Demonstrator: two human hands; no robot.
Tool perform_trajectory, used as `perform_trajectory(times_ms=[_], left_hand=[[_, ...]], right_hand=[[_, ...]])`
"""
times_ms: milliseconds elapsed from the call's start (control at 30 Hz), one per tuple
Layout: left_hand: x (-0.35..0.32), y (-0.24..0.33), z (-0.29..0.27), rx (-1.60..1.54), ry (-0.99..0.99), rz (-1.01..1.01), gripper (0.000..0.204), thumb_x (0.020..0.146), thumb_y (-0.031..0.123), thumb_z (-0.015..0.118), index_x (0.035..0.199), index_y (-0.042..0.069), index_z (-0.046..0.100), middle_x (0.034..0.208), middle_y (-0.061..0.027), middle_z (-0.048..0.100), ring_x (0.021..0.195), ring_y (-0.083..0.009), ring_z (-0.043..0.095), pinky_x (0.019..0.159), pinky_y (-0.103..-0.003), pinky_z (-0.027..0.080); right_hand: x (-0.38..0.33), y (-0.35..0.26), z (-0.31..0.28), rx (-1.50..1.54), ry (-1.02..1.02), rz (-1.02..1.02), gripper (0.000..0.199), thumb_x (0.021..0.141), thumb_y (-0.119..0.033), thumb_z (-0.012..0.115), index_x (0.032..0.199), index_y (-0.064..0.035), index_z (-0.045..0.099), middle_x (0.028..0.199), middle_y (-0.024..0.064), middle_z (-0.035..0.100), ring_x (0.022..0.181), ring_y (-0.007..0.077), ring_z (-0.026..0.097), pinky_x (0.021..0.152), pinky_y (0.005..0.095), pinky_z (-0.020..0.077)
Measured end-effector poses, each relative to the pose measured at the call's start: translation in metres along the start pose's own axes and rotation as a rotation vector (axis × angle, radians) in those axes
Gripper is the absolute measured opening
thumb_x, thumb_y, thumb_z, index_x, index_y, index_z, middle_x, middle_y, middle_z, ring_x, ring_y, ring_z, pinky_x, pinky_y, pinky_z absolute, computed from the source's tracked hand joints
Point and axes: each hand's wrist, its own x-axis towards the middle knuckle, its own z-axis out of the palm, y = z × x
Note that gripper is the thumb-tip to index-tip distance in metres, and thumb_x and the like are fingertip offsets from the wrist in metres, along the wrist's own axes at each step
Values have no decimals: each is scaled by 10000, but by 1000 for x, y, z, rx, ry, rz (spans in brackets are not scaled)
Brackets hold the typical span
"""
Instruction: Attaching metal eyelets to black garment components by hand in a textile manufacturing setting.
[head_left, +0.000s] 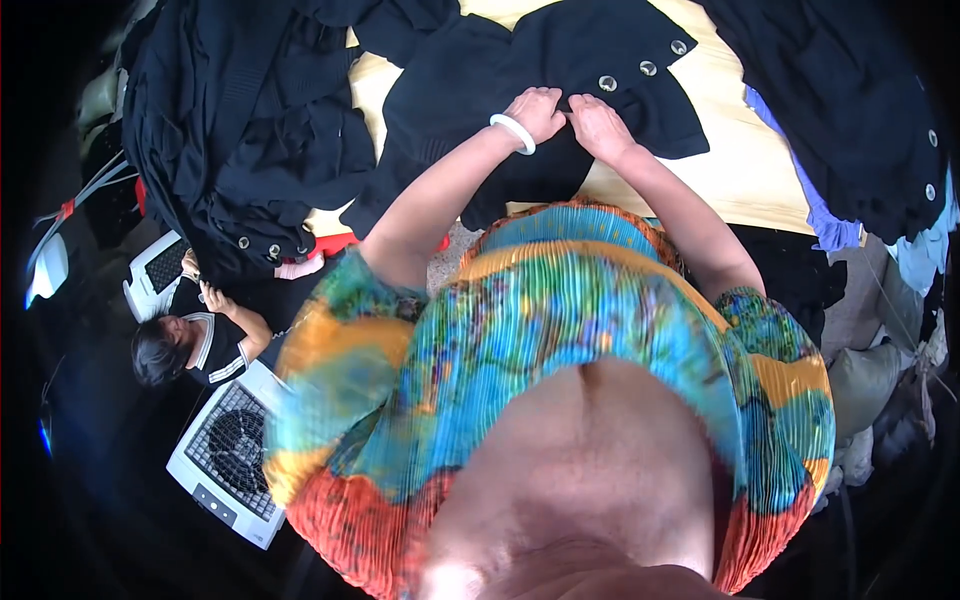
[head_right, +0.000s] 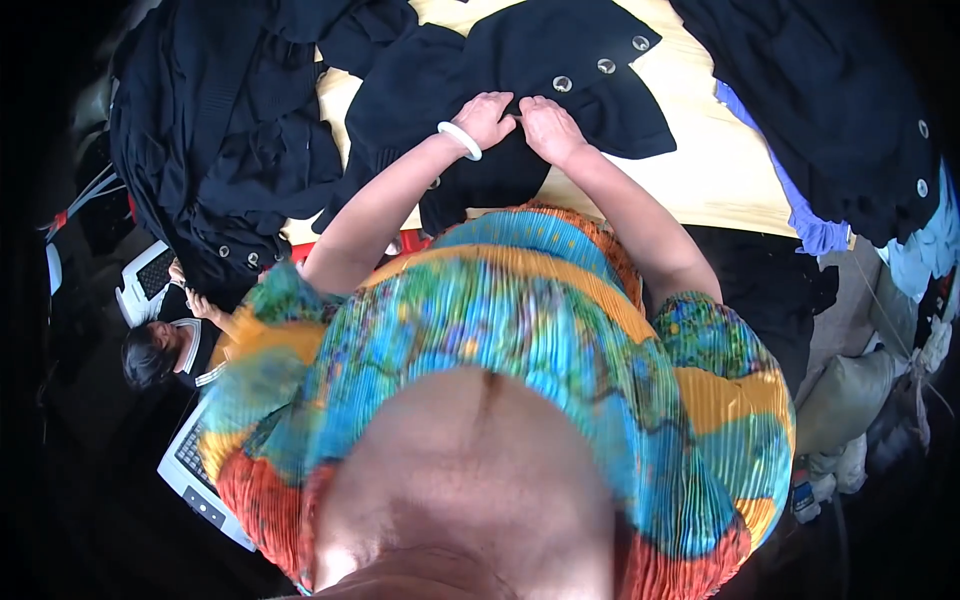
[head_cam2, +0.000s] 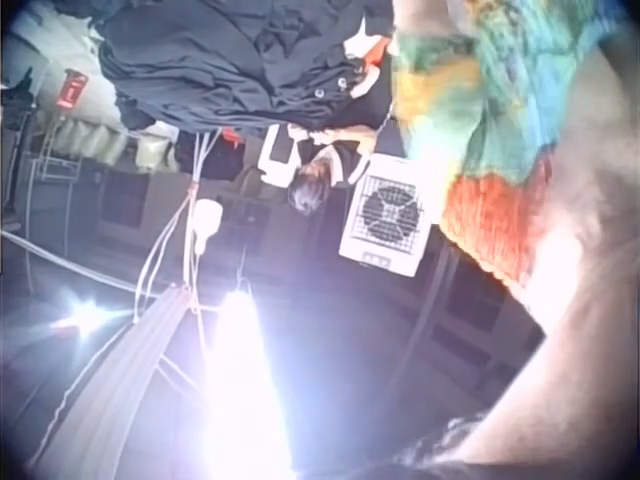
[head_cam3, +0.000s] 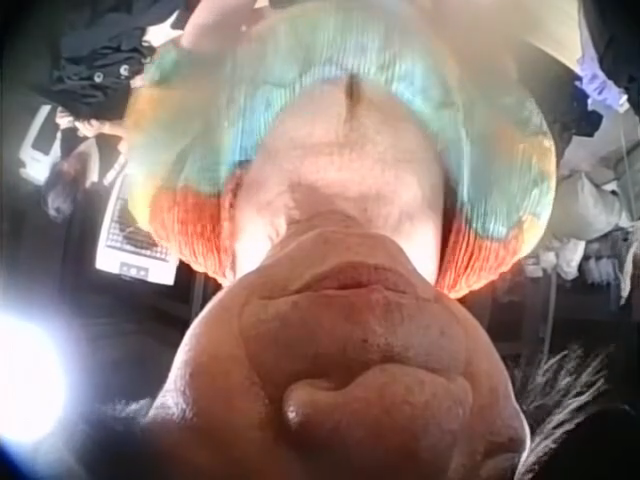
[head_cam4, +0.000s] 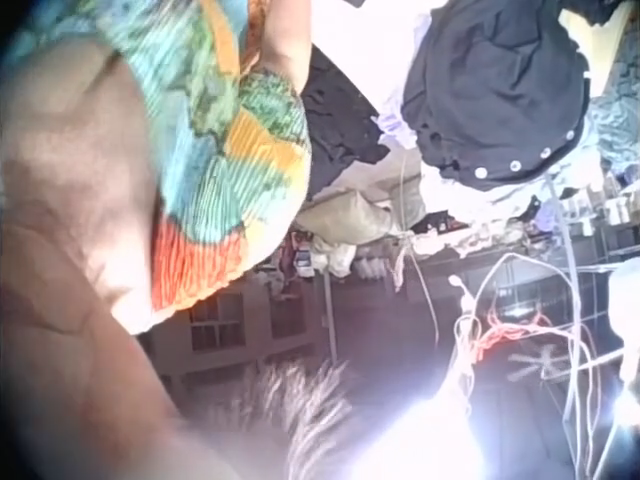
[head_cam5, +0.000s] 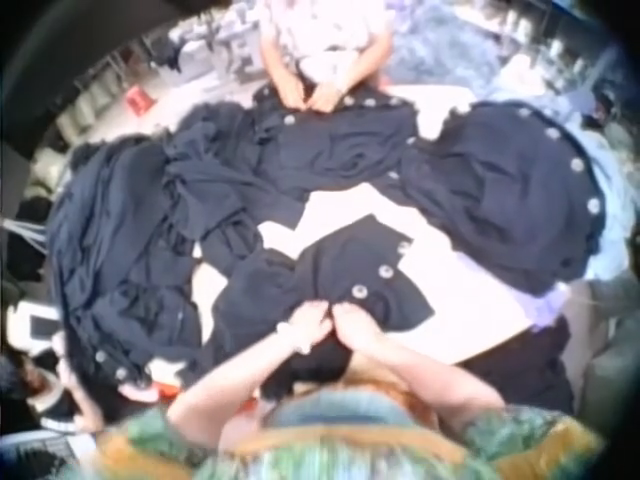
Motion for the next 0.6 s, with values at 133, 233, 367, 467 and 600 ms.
perform_trajectory(times_ms=[133,233,367,467,600], left_hand=[[-6,6,4,-58,87,-12,443,711,200,523,1073,-49,465,1027,-219,521,996,-323,478,882,-371,367],[-2,-4,13,-93,147,14,424,711,194,513,1063,-41,478,1018,-216,526,979,-325,487,871,-373,374],[-1,-3,24,-117,181,-60,391,710,164,496,1047,-35,493,1007,-210,532,956,-327,498,857,-375,384],[-2,-2,30,-144,248,-77,354,708,114,473,1028,-34,505,996,-210,536,931,-327,507,839,-378,394],[-3,-1,28,-193,287,-93,344,712,43,439,1051,-4,473,957,-208,546,885,-335,521,807,-397,405]], right_hand=[[0,6,1,100,-22,32,149,758,-134,496,786,11,476,812,200,542,798,338,539,709,405,435],[3,6,1,195,-62,74,173,765,-142,489,805,26,485,838,221,543,811,355,533,720,413,430],[5,7,0,173,-105,88,181,778,-142,469,835,27,501,817,226,554,802,362,534,723,419,429],[5,7,1,160,-115,99,169,774,-129,463,831,24,505,793,225,560,795,362,537,722,421,430],[3,6,0,195,-94,128,159,746,-91,453,850,13,513,792,222,561,788,356,542,722,418,432]])
